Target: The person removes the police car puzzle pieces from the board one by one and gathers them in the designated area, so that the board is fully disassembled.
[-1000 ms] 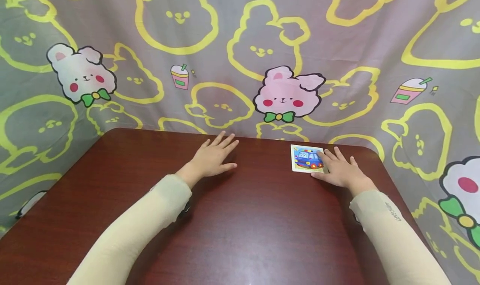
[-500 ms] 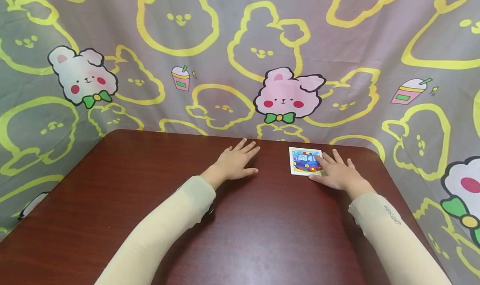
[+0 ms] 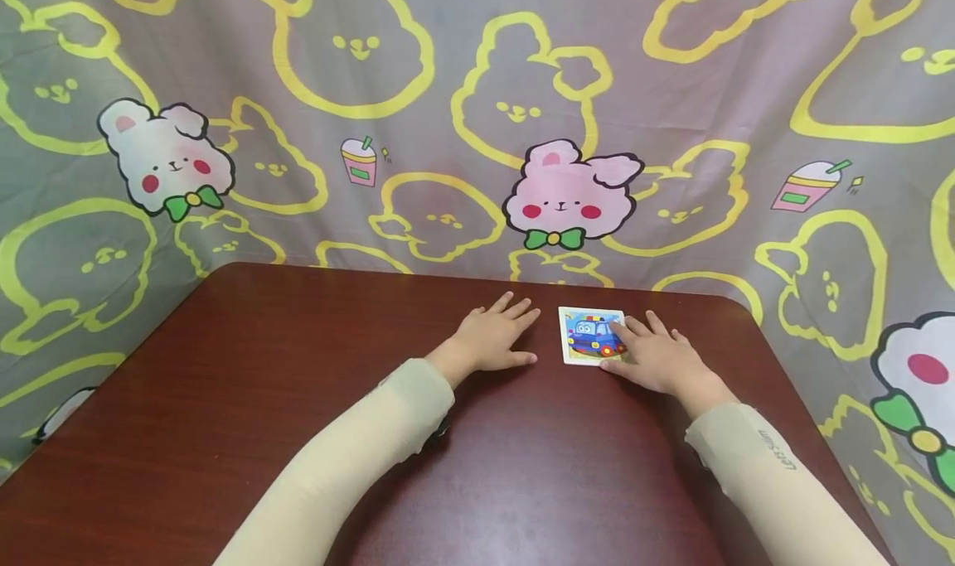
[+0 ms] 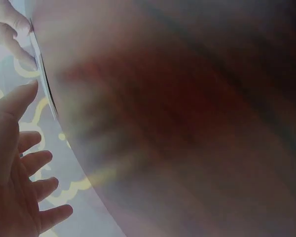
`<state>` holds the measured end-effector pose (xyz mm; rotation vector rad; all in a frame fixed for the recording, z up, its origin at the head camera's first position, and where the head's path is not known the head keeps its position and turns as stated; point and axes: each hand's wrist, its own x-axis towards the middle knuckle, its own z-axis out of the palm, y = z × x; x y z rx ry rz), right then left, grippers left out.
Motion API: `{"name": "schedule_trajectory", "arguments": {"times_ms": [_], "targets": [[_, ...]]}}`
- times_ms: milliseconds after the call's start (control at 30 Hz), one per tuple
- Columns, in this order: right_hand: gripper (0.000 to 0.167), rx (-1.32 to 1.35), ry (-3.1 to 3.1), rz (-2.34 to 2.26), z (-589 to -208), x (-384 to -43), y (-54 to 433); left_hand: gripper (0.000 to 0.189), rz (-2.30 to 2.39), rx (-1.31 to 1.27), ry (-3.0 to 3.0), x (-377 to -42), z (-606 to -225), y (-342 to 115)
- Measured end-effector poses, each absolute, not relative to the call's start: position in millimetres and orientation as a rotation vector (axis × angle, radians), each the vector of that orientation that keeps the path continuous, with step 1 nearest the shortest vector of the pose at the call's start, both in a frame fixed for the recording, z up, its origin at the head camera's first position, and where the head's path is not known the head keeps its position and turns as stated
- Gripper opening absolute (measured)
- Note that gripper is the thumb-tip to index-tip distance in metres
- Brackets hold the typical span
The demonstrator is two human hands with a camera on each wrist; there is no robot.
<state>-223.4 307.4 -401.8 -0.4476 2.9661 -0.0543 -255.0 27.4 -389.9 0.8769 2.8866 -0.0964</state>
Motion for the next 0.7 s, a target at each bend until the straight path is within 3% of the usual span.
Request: {"name": "schedule_trajectory", "arguments": {"times_ms": [700], "targets": [[0.082, -0.567, 3.026, -0.031, -402.6, -205.6, 273.2, 0.083, -0.144, 0.889, 2.774, -246.2, -393.3, 35.8]]}}
